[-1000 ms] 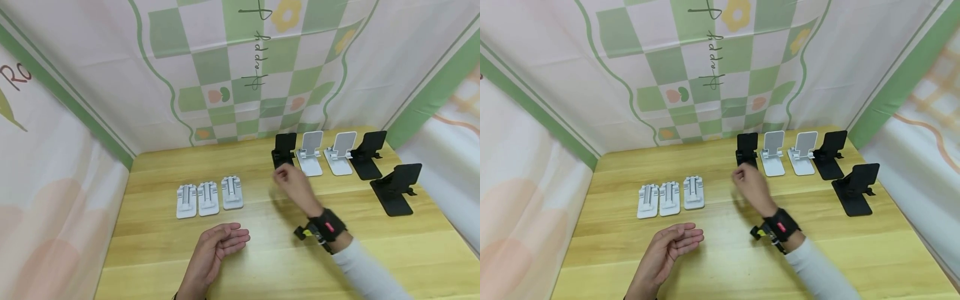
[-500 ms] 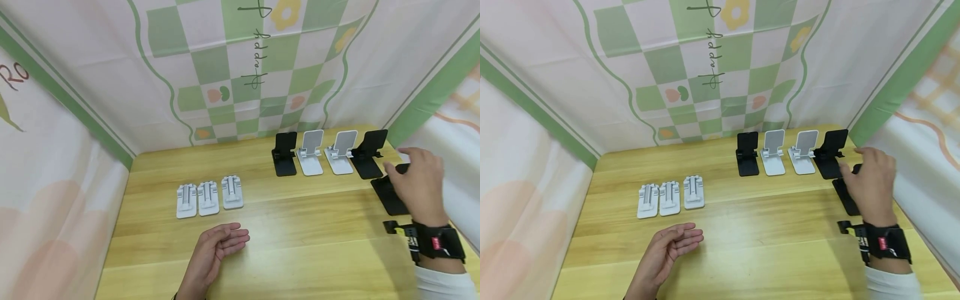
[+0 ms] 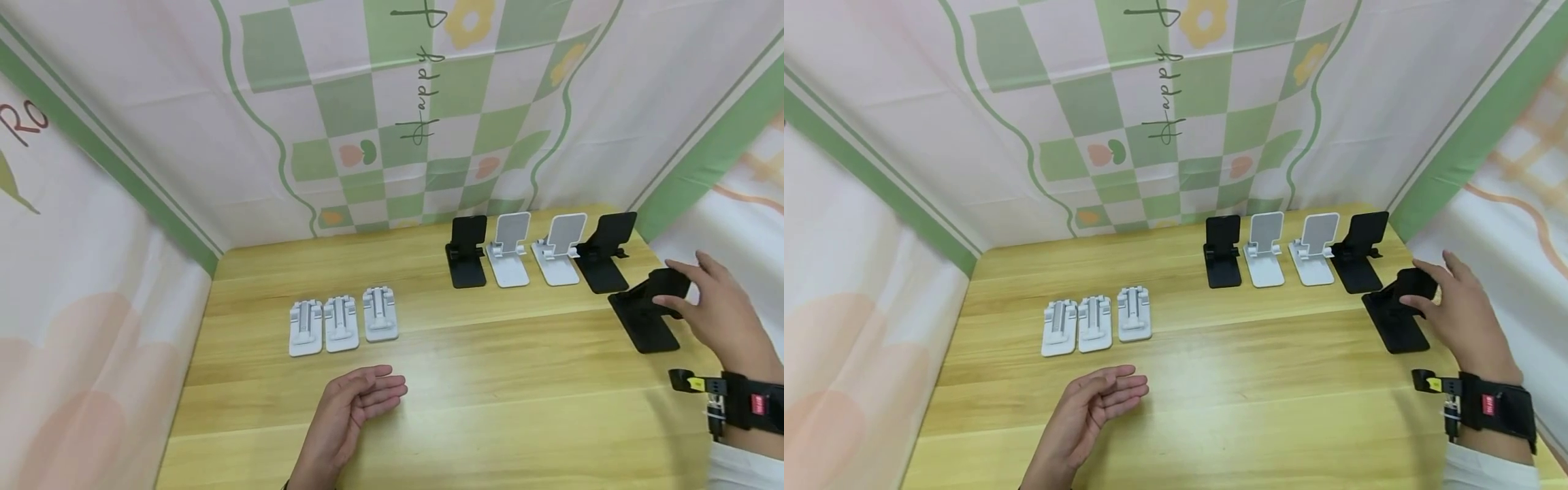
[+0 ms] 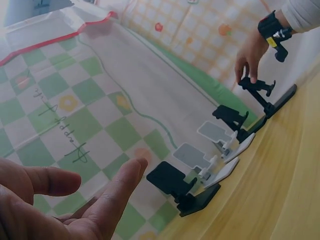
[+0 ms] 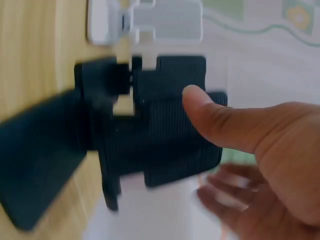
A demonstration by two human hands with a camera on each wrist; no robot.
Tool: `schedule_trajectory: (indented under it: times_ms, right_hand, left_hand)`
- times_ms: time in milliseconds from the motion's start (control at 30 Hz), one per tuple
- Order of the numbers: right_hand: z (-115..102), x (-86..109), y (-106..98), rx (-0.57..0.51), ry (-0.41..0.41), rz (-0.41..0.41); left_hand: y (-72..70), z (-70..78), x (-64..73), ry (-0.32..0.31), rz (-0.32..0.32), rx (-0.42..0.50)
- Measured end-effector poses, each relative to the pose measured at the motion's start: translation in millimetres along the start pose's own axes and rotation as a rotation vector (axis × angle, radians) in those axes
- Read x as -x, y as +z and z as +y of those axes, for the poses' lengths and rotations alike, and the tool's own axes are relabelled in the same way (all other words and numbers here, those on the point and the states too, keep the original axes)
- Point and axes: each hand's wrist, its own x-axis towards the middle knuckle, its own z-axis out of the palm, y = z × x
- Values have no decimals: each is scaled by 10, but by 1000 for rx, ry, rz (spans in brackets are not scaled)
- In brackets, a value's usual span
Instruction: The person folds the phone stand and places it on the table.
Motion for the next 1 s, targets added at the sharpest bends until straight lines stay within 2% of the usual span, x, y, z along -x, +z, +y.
schedule_trajectory:
  times_ms: [167,400,500,567,667,767,1000]
  right_hand:
    - [79,-135,-30,57,-195,78]
    - [195,-313,-104,124,-430,209]
    - [237,-385,-156,155,-536,226]
    - [257,-404,-198,175,-579,223]
    - [247,-393,-273,194,-610,220]
    - [148,-338,-370,198,-611,255]
    - [-415,-203,-541,138,-523,323]
  left_hand:
    - [-1,1,8,7,1,6]
    - [20,-10,3,12,-15,10]
    - [28,-13,0,8,-6,15]
    - [26,-16,-1,4,0,15]
    - [20,-21,0,-4,-3,19]
    - [15,-25,-1,-12,-7,21]
    - [30,-48,-24,-12,-27,14]
